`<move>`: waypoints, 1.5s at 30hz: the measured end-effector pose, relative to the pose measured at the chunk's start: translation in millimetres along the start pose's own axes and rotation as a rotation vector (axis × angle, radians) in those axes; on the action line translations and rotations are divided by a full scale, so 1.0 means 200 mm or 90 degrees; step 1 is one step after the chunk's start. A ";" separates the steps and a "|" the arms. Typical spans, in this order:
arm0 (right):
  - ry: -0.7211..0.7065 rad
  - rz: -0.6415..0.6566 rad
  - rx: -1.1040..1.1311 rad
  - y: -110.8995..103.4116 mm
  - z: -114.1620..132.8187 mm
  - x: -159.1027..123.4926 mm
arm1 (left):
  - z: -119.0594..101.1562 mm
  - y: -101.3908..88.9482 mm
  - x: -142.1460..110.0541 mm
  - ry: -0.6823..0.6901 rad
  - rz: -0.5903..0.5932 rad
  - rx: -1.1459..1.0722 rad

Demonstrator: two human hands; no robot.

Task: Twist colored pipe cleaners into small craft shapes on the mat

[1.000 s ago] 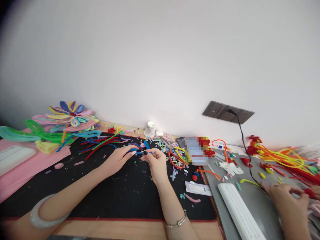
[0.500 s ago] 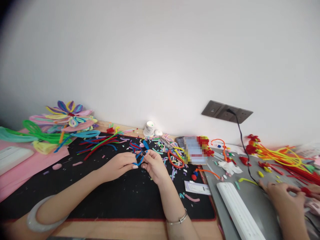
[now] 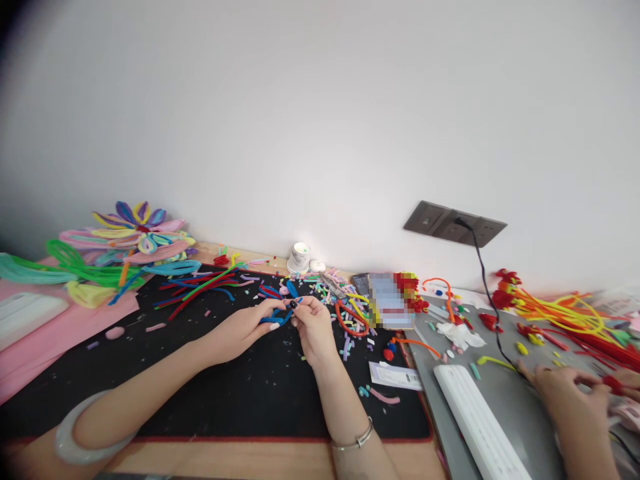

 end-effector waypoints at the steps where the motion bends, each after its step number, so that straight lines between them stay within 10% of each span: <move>1: -0.011 -0.008 0.004 -0.01 0.00 0.00 | 0.01 0.00 0.00 -0.013 -0.004 -0.004; 45: -0.098 -0.012 -0.173 0.01 0.06 -0.01 | 0.05 0.06 -0.02 -0.028 0.077 -0.063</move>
Point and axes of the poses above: each hand's wrist, its own x-axis towards the middle knuckle, its own y-axis out of the palm, z = x × y, the point moved 8 cm from there along x, towards the middle knuckle, and after that the axes turned 6 degrees about -z, right-handed, at the moved point
